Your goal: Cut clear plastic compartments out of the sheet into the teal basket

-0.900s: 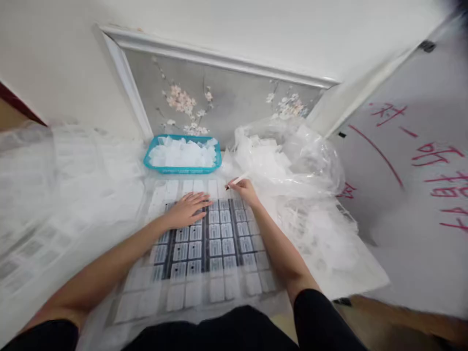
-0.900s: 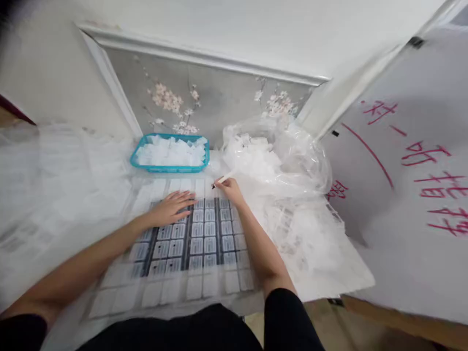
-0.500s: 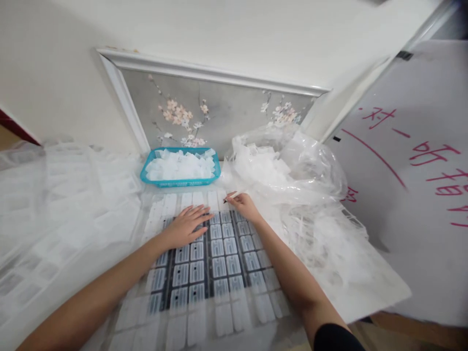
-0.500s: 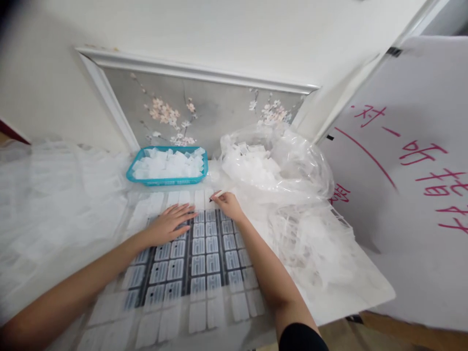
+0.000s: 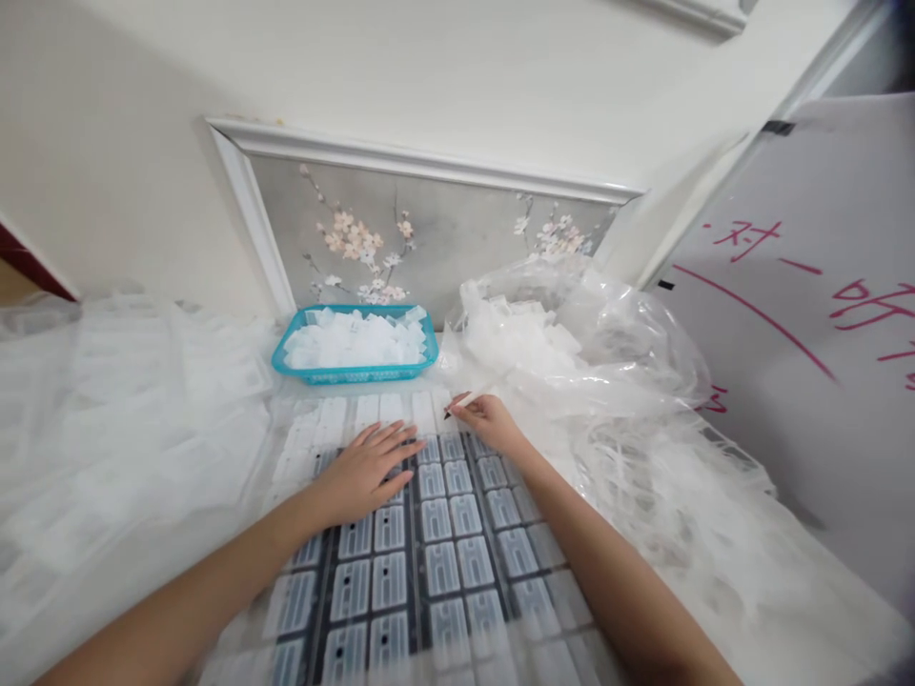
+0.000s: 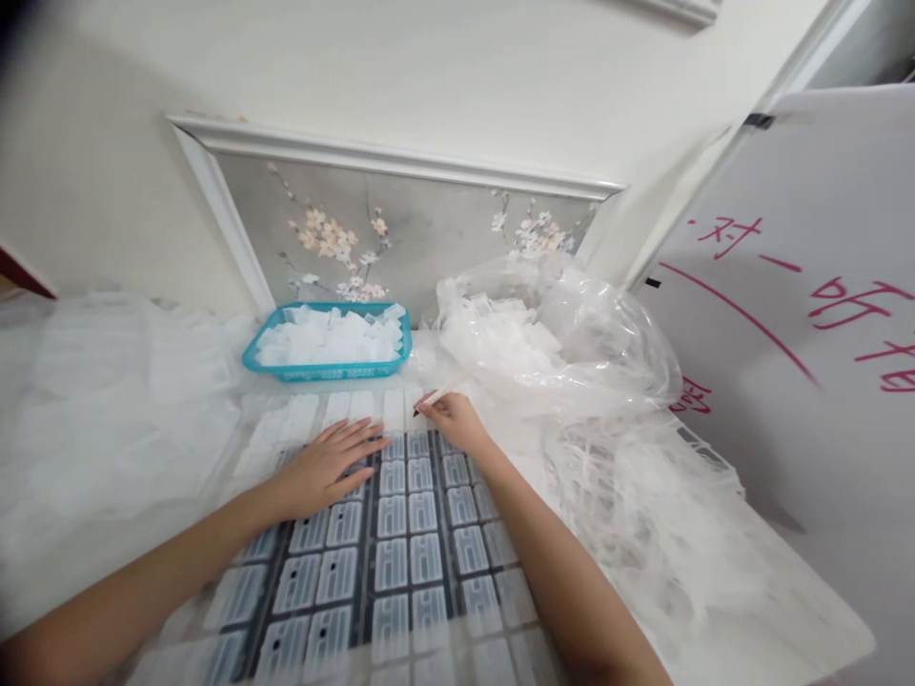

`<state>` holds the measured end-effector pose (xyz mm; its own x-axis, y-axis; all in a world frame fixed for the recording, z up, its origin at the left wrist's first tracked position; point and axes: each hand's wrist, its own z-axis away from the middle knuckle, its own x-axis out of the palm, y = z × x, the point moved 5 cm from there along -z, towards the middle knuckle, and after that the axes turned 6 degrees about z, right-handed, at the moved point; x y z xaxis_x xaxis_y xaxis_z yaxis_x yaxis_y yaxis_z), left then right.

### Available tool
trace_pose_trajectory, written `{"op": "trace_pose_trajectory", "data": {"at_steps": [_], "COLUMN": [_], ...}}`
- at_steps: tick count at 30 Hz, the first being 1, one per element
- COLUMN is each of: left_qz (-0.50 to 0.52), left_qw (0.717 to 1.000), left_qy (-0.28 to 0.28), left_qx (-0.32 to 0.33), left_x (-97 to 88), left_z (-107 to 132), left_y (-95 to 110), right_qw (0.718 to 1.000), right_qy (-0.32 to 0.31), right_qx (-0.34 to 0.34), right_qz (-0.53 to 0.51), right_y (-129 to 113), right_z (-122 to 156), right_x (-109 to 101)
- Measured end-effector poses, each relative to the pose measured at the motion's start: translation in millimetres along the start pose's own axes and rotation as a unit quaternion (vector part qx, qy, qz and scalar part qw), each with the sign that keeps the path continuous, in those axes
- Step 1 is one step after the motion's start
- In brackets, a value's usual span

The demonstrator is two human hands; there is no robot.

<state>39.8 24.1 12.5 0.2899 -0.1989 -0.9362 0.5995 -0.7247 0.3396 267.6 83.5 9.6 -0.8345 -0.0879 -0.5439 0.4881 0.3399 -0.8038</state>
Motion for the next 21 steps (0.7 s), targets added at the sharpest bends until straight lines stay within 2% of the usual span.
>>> {"op": "trace_pose_trajectory", "data": {"at_steps": [12,21], "left_qz": [0.003,-0.002], "left_qw": [1.0,1.0], "left_qy": [-0.007,0.007], "left_qx": [-0.008,0.009], "left_x": [0.0,1.5], "left_z": [-0.1,0.1], "left_y": [-0.1,-1.6], "right_qw": [1.0,1.0], "right_qy": [0.002,0.013], "right_qx": [-0.012,-0.01], "right_qz": [0.006,0.016], "right_y": [1.9,0.8], "right_z": [-0.9,0.2], "right_x": [2.0,0.2]}}
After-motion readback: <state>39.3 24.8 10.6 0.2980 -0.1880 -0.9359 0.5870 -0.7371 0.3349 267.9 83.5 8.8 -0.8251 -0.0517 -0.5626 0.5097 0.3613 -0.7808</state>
